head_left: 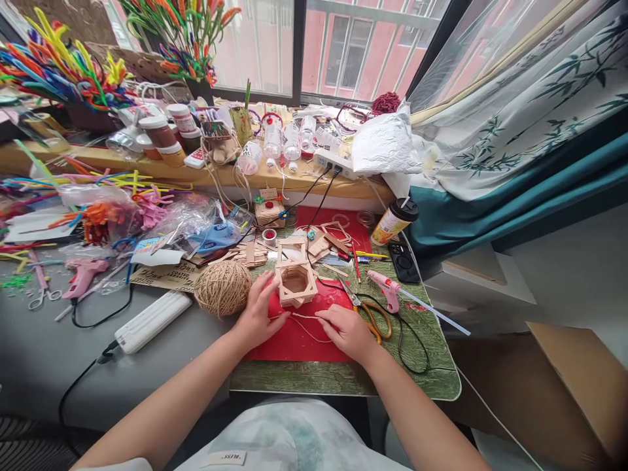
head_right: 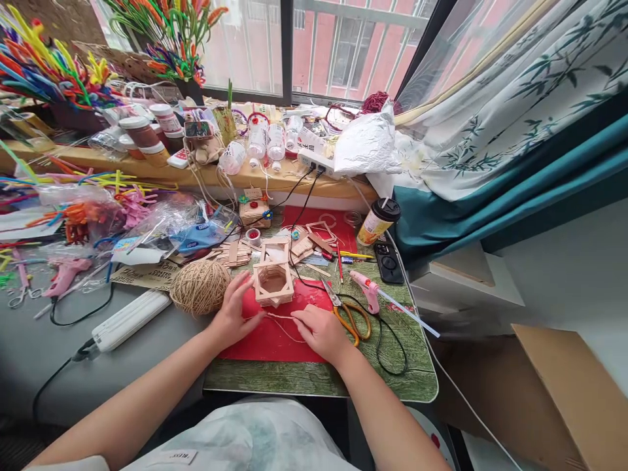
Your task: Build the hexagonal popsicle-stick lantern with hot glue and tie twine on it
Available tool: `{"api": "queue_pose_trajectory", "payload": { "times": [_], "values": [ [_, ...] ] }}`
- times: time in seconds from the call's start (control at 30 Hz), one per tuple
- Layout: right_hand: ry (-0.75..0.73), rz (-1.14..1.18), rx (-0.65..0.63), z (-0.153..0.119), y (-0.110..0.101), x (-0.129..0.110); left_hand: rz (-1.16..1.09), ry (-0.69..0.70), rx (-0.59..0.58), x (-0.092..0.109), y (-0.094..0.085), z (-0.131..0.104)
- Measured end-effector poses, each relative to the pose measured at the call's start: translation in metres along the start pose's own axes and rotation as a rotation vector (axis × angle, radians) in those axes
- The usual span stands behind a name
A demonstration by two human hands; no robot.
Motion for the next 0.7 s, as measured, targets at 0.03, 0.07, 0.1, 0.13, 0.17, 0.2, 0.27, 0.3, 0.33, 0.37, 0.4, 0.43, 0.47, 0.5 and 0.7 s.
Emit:
{"api": "queue_pose_trajectory", "payload": {
  "times": [0.03, 0.07, 0.1, 0.13, 0.17, 0.2, 0.27, 0.3, 0.33, 0.37, 0.4, 0.43, 0.47, 0.5, 0.7],
  "values": [
    [-0.002, -0.001, 0.006, 0.0, 0.0, -0.001, -0.028, -0.054, 0.012, 0.004, -0.003, -0.001],
    [-0.007, -0.003, 0.005, 0.001, 0.0, -0.004, -0.046, -0.088, 0.018, 0.008, -0.007, -0.003],
    [-0.018, -0.01, -0.002, 0.002, 0.0, -0.007, -0.051, -0.097, 0.023, 0.012, -0.011, -0.004],
    [-0.034, -0.024, -0.014, 0.004, 0.0, -0.01, -0.05, -0.079, 0.028, 0.015, -0.015, -0.005],
    [-0.054, -0.042, -0.029, 0.006, -0.001, -0.014, -0.045, -0.043, 0.035, 0.018, -0.019, -0.005],
    [-0.071, -0.062, -0.046, 0.009, -0.002, -0.018, -0.036, 0.002, 0.04, 0.02, -0.022, -0.004],
    [-0.097, -0.096, -0.068, 0.017, -0.004, -0.026, -0.008, 0.094, 0.046, 0.021, -0.027, -0.001],
    [-0.105, -0.107, -0.072, 0.022, -0.005, -0.029, 0.01, 0.127, 0.052, 0.021, -0.027, 0.002],
    [-0.107, -0.113, -0.071, 0.027, -0.005, -0.032, 0.031, 0.147, 0.057, 0.02, -0.027, 0.005],
    [-0.105, -0.113, -0.067, 0.032, -0.005, -0.033, 0.052, 0.155, 0.059, 0.019, -0.026, 0.008],
    [-0.101, -0.11, -0.061, 0.036, -0.006, -0.034, 0.071, 0.154, 0.058, 0.017, -0.024, 0.012],
    [-0.094, -0.104, -0.055, 0.039, -0.006, -0.035, 0.087, 0.147, 0.056, 0.016, -0.023, 0.015],
    [-0.088, -0.096, -0.05, 0.041, -0.006, -0.034, 0.101, 0.137, 0.051, 0.014, -0.021, 0.017],
    [-0.082, -0.09, -0.043, 0.043, -0.005, -0.033, 0.114, 0.128, 0.045, 0.012, -0.021, 0.019],
    [0.021, 0.005, 0.071, 0.036, -0.009, -0.019, 0.136, 0.151, 0.025, 0.009, -0.024, 0.017]
  ]
}}
Point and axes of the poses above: each hand's wrist, its own z-axis towards the middle knuckle, its own y-axis out of the palm, x = y × z, the point moved 1 cm from there along z, towards the middle knuckle, and after that the axes turned 6 degrees about x, right-handed, at the moved point
